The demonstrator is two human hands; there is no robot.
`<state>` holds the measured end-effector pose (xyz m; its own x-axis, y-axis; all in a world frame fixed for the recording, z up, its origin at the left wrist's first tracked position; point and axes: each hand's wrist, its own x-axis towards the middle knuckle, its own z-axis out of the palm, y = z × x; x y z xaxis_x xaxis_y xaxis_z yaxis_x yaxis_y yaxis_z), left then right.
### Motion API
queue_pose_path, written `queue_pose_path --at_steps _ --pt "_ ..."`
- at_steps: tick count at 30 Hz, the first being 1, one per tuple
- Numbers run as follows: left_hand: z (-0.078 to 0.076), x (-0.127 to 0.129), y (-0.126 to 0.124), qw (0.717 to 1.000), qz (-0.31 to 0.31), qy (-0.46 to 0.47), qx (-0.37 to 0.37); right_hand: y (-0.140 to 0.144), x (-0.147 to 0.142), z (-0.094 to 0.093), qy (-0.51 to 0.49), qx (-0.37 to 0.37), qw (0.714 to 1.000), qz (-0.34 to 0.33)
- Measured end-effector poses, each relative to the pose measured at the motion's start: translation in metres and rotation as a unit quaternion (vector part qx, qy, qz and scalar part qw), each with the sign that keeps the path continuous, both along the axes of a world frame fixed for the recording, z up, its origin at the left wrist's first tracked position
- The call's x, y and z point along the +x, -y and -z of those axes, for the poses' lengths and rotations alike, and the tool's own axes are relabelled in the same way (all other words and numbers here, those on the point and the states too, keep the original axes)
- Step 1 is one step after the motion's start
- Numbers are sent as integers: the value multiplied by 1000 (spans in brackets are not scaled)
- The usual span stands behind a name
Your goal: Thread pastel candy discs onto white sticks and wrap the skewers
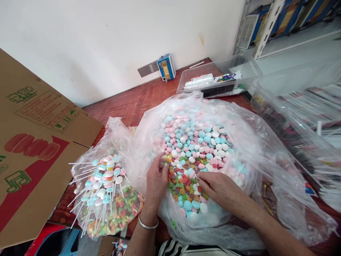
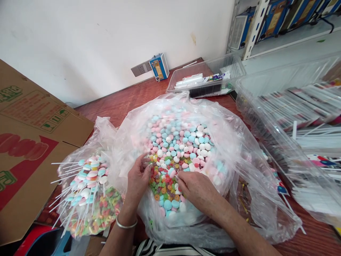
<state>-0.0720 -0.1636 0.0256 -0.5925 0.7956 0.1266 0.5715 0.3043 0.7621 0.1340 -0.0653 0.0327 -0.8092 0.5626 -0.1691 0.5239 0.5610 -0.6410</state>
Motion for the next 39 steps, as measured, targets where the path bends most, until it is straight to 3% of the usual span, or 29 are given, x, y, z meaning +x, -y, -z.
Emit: queue_pose_path --at_steps 2,7,9,16,21,28,34,39 --pt "-3 -7 3 999 15 -46 -4 -1 0 -2 4 0 1000 5" --pt "-5 -8 10 983 133 -108 -66 -2 0 -5 16 0 1000 5" --pt "-2 -6 11 979 147 -118 -80 -1 0 -4 18 5 1000 1" --pt "2 -4 9 980 122 -126 -90 1 -2 -6 27 3 1000 -11" --pt "-2 -7 14 990 46 -120 -61 2 -3 -9 34 -9 999 -16" --pt "-7 -8 20 974 143 -127 -122 2 -2 -7 30 -6 999 -17" --pt "-5 -2 15 953 159 -197 -164 3 -5 -4 32 2 999 -21" --pt "-6 2 17 974 118 -150 -122 9 -5 -2 43 25 998 -42"
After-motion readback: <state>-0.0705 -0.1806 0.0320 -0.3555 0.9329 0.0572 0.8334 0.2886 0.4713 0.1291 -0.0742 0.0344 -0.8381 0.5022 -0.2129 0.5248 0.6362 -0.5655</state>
